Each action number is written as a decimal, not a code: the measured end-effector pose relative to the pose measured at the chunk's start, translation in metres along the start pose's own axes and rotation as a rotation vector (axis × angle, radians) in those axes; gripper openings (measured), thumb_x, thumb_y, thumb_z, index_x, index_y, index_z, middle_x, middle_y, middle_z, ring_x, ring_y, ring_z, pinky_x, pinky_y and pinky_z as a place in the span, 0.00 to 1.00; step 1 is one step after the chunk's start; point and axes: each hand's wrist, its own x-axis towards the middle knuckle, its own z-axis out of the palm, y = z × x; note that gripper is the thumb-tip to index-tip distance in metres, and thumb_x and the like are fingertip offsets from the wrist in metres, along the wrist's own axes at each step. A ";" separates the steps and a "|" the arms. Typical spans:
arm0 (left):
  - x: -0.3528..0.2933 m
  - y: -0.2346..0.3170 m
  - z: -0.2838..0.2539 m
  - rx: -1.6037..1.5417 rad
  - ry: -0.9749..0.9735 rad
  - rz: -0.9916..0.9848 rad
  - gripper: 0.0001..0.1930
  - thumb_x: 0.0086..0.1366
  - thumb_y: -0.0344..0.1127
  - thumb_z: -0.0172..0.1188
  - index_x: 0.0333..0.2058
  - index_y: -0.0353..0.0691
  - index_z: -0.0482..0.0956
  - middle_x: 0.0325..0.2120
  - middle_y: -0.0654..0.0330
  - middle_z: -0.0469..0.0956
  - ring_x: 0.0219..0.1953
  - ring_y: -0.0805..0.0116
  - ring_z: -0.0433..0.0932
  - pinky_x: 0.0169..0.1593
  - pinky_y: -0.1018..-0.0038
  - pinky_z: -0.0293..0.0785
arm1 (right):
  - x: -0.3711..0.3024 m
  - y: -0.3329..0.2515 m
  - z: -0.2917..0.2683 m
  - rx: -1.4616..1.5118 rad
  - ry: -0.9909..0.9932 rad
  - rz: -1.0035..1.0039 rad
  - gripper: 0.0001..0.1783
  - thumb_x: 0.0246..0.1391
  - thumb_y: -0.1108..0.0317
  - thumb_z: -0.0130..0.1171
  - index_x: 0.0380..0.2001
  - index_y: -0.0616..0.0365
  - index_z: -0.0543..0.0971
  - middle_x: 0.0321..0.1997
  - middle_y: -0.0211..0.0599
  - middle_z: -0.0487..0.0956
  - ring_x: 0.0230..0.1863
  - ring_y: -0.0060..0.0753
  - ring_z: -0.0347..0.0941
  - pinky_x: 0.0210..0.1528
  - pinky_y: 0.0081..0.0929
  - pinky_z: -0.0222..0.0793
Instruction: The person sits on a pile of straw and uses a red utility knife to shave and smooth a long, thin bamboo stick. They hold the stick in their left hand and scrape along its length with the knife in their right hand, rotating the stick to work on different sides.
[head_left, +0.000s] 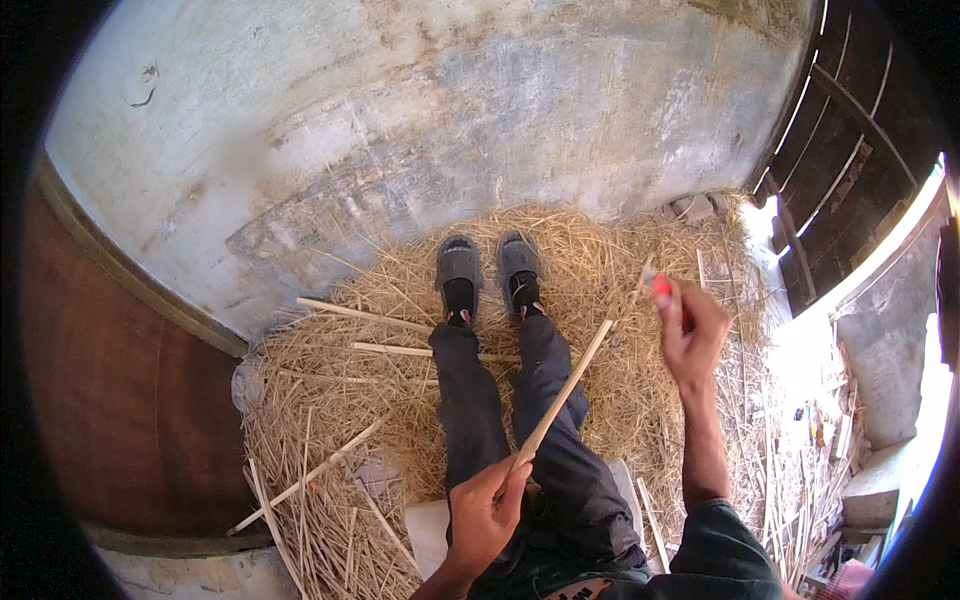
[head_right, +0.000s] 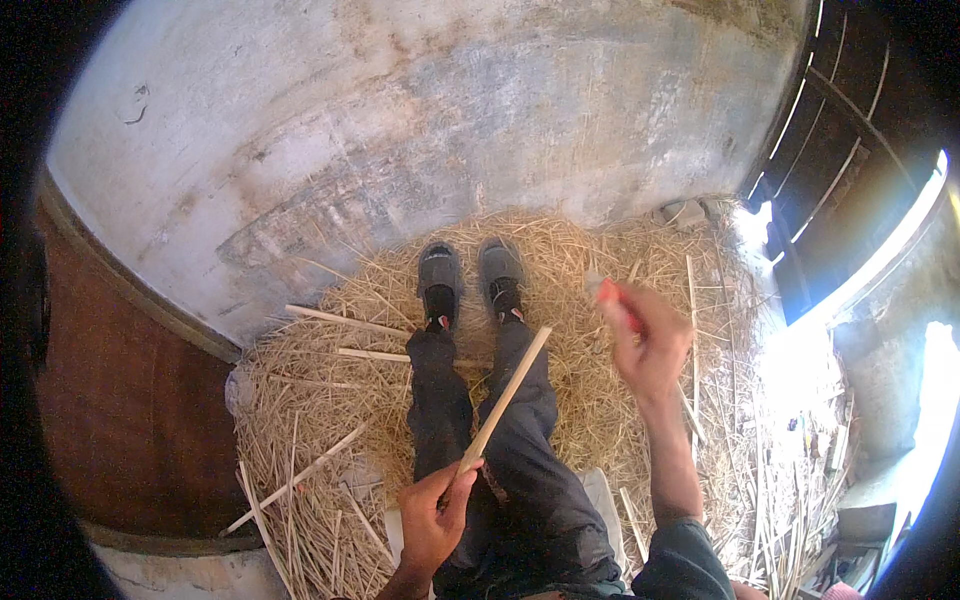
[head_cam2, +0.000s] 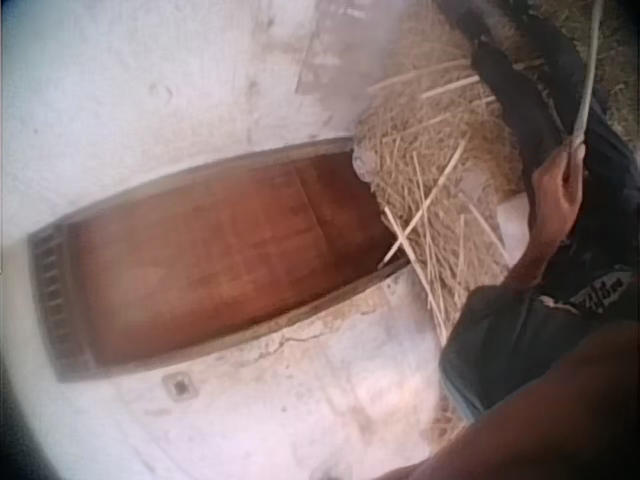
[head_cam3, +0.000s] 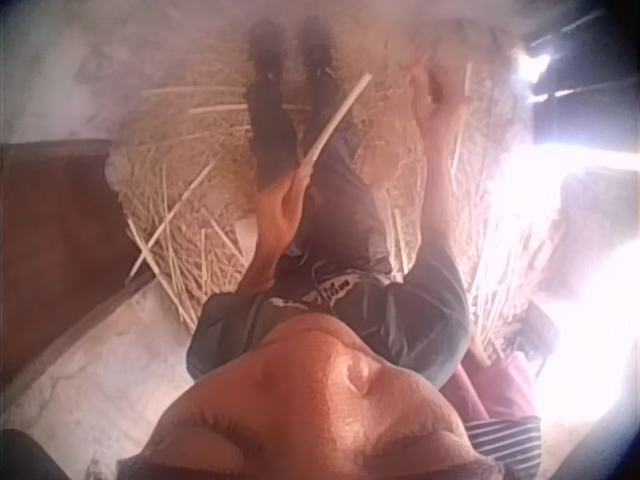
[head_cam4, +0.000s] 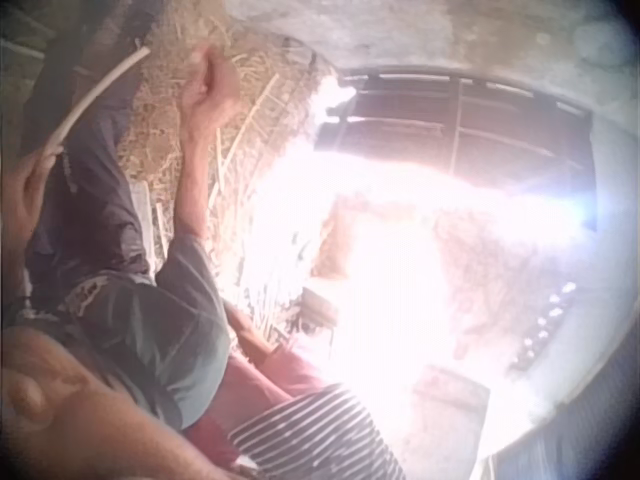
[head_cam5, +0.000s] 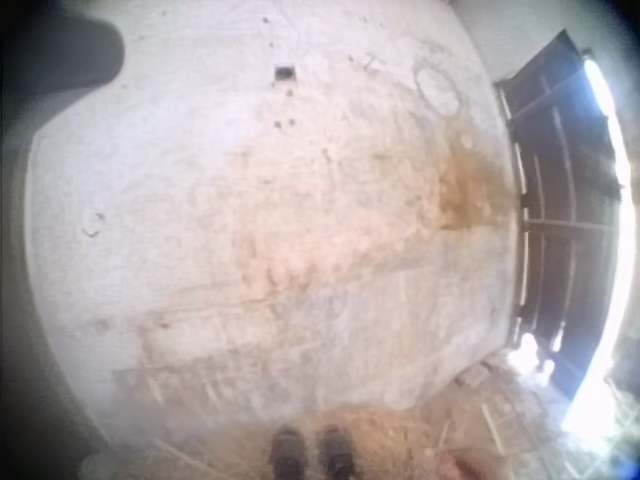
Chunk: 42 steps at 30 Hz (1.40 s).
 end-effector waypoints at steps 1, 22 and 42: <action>0.000 0.000 -0.003 -0.016 -0.020 -0.049 0.12 0.77 0.35 0.60 0.49 0.34 0.87 0.26 0.61 0.83 0.21 0.81 0.71 0.24 0.76 0.61 | 0.009 0.000 -0.006 -0.005 0.031 0.031 0.08 0.59 0.68 0.69 0.39 0.59 0.87 0.28 0.40 0.84 0.24 0.30 0.81 0.27 0.29 0.73; 0.029 0.021 0.009 -0.028 -0.028 -0.081 0.17 0.80 0.42 0.54 0.36 0.37 0.84 0.16 0.68 0.68 0.17 0.81 0.62 0.23 0.76 0.55 | -0.049 -0.054 0.011 0.209 -0.401 -0.292 0.18 0.49 0.56 0.78 0.40 0.51 0.86 0.27 0.26 0.77 0.21 0.30 0.76 0.22 0.30 0.71; 0.017 0.019 0.003 0.076 -0.021 -0.044 0.15 0.79 0.37 0.56 0.33 0.34 0.79 0.18 0.58 0.76 0.16 0.70 0.73 0.23 0.71 0.65 | -0.038 -0.052 0.010 0.107 -0.294 -0.376 0.15 0.49 0.55 0.78 0.36 0.48 0.86 0.21 0.22 0.75 0.18 0.26 0.74 0.20 0.28 0.69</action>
